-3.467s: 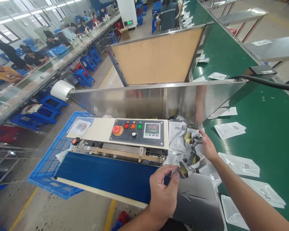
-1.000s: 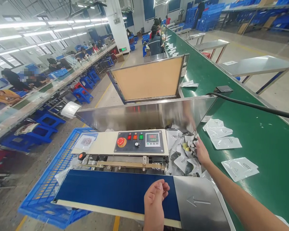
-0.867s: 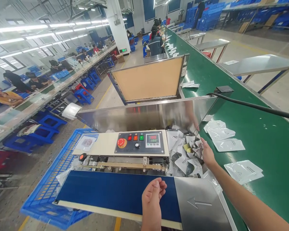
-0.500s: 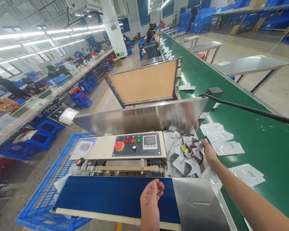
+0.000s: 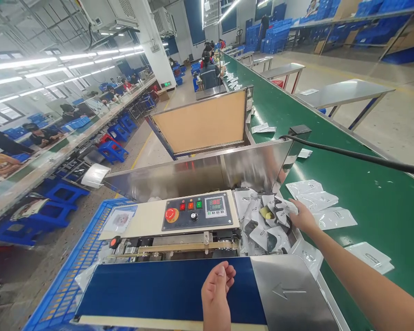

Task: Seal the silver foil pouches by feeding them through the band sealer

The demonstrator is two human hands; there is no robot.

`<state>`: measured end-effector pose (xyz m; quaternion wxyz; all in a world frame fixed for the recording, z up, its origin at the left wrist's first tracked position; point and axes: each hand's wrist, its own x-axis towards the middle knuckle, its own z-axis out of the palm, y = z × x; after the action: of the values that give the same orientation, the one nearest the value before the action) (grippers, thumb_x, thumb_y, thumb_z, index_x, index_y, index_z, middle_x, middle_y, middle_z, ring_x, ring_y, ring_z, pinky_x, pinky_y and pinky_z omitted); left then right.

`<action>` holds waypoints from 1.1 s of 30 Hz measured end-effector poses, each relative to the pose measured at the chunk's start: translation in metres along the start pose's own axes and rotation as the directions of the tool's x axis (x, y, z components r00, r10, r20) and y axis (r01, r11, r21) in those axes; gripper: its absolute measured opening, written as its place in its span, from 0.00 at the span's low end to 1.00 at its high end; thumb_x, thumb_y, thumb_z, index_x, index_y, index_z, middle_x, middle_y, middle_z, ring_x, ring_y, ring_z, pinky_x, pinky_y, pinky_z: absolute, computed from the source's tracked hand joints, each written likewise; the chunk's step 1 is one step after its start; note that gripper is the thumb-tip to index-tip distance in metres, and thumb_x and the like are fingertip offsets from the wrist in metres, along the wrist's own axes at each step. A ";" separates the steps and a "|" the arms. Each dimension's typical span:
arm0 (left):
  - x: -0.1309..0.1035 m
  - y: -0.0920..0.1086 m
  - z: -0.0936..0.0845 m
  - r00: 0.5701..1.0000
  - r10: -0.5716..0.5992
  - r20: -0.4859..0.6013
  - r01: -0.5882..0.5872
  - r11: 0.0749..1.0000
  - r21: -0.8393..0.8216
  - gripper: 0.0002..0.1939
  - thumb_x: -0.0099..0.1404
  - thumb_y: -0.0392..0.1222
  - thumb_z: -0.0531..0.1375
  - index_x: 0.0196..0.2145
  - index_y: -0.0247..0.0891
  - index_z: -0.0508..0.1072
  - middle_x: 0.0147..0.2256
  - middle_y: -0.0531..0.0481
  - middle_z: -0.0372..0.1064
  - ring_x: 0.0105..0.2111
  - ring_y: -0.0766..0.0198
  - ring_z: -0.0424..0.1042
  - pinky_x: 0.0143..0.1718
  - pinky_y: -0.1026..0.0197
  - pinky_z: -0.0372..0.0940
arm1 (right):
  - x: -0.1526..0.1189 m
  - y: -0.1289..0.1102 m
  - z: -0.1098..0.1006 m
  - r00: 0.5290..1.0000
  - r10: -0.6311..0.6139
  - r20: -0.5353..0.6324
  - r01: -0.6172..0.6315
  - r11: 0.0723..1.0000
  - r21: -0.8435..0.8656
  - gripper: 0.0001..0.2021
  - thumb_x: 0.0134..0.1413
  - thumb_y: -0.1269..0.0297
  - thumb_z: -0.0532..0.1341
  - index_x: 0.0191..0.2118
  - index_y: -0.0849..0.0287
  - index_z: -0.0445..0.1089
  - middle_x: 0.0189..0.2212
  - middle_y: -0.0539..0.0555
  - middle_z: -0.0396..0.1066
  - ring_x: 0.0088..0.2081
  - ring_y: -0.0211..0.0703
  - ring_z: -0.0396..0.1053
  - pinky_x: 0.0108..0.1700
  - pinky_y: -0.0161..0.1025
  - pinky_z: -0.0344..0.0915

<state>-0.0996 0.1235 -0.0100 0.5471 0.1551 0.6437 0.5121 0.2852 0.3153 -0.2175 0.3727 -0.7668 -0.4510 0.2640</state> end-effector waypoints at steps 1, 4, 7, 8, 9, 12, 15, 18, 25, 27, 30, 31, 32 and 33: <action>0.000 0.001 0.000 1.000 0.003 0.004 -0.003 1.000 0.012 0.37 0.51 0.73 0.76 0.43 0.35 0.88 0.43 0.34 0.85 0.46 0.43 0.84 0.48 0.51 0.78 | 0.001 -0.002 0.000 0.999 -0.035 0.022 0.035 0.999 -0.012 0.21 0.45 0.59 0.67 0.47 0.53 0.83 0.56 0.60 0.81 0.62 0.62 0.73 0.67 0.54 0.65; -0.001 0.006 0.003 0.999 0.023 0.033 -0.024 0.998 0.056 0.38 0.52 0.74 0.75 0.43 0.35 0.88 0.43 0.34 0.85 0.46 0.44 0.84 0.49 0.51 0.78 | 0.001 -0.008 -0.005 0.998 -0.060 0.000 0.060 0.997 -0.037 0.11 0.46 0.55 0.66 0.35 0.53 0.80 0.59 0.62 0.79 0.64 0.64 0.71 0.70 0.56 0.61; -0.006 0.010 0.014 0.993 0.049 0.109 -0.058 0.995 0.082 0.37 0.53 0.73 0.75 0.43 0.35 0.88 0.43 0.34 0.85 0.47 0.44 0.83 0.51 0.50 0.77 | -0.015 -0.018 -0.029 0.988 0.013 -0.155 -0.020 0.999 -0.049 0.14 0.52 0.49 0.62 0.35 0.55 0.76 0.64 0.66 0.75 0.57 0.62 0.75 0.66 0.56 0.64; -0.009 0.011 0.020 0.987 0.050 0.152 -0.064 0.994 0.089 0.37 0.52 0.73 0.75 0.43 0.35 0.88 0.43 0.35 0.85 0.47 0.44 0.83 0.51 0.49 0.76 | -0.026 -0.023 -0.042 0.976 0.051 -0.212 -0.059 0.998 -0.034 0.15 0.53 0.48 0.62 0.36 0.55 0.75 0.65 0.67 0.74 0.53 0.61 0.76 0.63 0.56 0.67; -0.014 0.011 0.027 0.978 0.050 0.202 -0.070 0.993 0.095 0.37 0.52 0.73 0.75 0.43 0.36 0.88 0.43 0.35 0.85 0.47 0.44 0.82 0.52 0.49 0.76 | -0.041 -0.028 -0.057 0.959 0.087 -0.268 -0.093 0.996 -0.008 0.15 0.53 0.47 0.62 0.35 0.54 0.74 0.65 0.66 0.74 0.49 0.59 0.77 0.60 0.55 0.69; -0.041 0.005 0.056 0.925 0.057 0.375 -0.105 0.988 0.109 0.36 0.53 0.73 0.75 0.42 0.36 0.88 0.42 0.36 0.84 0.45 0.47 0.81 0.53 0.49 0.74 | -0.111 -0.038 -0.109 0.904 0.134 -0.405 -0.112 0.991 0.077 0.13 0.51 0.48 0.64 0.30 0.52 0.68 0.61 0.62 0.79 0.47 0.57 0.77 0.57 0.51 0.71; -0.082 -0.020 0.088 0.816 0.048 0.576 -0.154 0.978 0.138 0.33 0.57 0.70 0.73 0.43 0.36 0.87 0.42 0.37 0.84 0.45 0.48 0.81 0.52 0.51 0.73 | -0.216 -0.029 -0.152 0.892 0.110 -0.437 -0.072 0.992 0.103 0.11 0.49 0.51 0.64 0.29 0.50 0.66 0.44 0.57 0.83 0.46 0.56 0.76 0.53 0.47 0.71; -0.129 -0.072 0.114 0.656 -0.033 0.754 -0.186 0.961 0.204 0.30 0.61 0.66 0.72 0.45 0.36 0.86 0.43 0.37 0.84 0.47 0.49 0.81 0.55 0.52 0.71 | -0.342 0.001 -0.170 0.911 0.169 -0.377 -0.090 0.972 0.217 0.12 0.51 0.51 0.65 0.36 0.52 0.71 0.33 0.51 0.78 0.36 0.49 0.73 0.44 0.44 0.71; -0.194 -0.241 0.123 0.361 -0.394 0.845 -0.319 0.800 0.509 0.31 0.54 0.64 0.76 0.42 0.34 0.84 0.42 0.34 0.84 0.46 0.46 0.82 0.54 0.47 0.73 | -0.587 0.091 -0.180 0.611 0.637 -0.470 -0.384 0.757 0.528 0.23 0.51 0.38 0.67 0.41 0.54 0.78 0.25 0.51 0.76 0.32 0.55 0.76 0.37 0.47 0.72; -0.194 -0.272 0.119 0.288 -0.451 0.844 -0.426 0.729 0.535 0.31 0.54 0.64 0.76 0.43 0.35 0.85 0.44 0.33 0.84 0.48 0.44 0.83 0.56 0.45 0.72 | -0.630 0.113 -0.204 0.456 0.694 -0.557 -0.442 0.720 0.536 0.26 0.55 0.33 0.62 0.37 0.53 0.78 0.29 0.55 0.80 0.38 0.60 0.79 0.42 0.49 0.74; -0.190 -0.294 0.123 0.163 -0.451 0.878 -0.647 0.623 0.440 0.30 0.58 0.66 0.72 0.44 0.35 0.85 0.46 0.32 0.84 0.50 0.42 0.82 0.58 0.44 0.71 | -0.670 0.145 -0.261 0.230 0.758 -0.610 -0.631 0.593 0.500 0.30 0.59 0.29 0.54 0.36 0.53 0.75 0.38 0.62 0.82 0.47 0.64 0.80 0.51 0.52 0.73; -0.189 -0.297 0.128 0.138 -0.435 0.890 -0.716 0.577 0.394 0.30 0.60 0.67 0.70 0.44 0.36 0.84 0.46 0.32 0.84 0.50 0.41 0.82 0.58 0.44 0.71 | -0.677 0.157 -0.281 0.160 0.779 -0.606 -0.684 0.531 0.501 0.31 0.59 0.28 0.55 0.38 0.54 0.74 0.40 0.66 0.82 0.49 0.67 0.79 0.52 0.55 0.72; -0.188 -0.299 0.136 0.126 -0.417 0.900 -0.773 0.528 0.353 0.30 0.62 0.66 0.68 0.46 0.36 0.84 0.48 0.32 0.83 0.51 0.41 0.82 0.59 0.45 0.71 | -0.681 0.169 -0.300 0.090 0.800 -0.594 -0.737 0.454 0.500 0.33 0.56 0.27 0.58 0.40 0.57 0.74 0.43 0.71 0.81 0.50 0.71 0.79 0.52 0.58 0.72; -0.189 -0.300 0.147 0.123 -0.396 0.910 -0.818 0.479 0.319 0.29 0.64 0.65 0.66 0.48 0.36 0.84 0.50 0.31 0.83 0.54 0.40 0.81 0.60 0.45 0.70 | -0.682 0.182 -0.314 0.022 0.815 -0.579 -0.793 0.366 0.486 0.35 0.51 0.27 0.63 0.44 0.59 0.74 0.47 0.75 0.80 0.52 0.73 0.78 0.52 0.59 0.72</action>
<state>0.2023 -0.0764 -0.1375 0.5589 0.7938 0.2398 -0.0098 0.2987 -0.4525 -0.1345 0.3151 -0.9066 0.2673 0.0859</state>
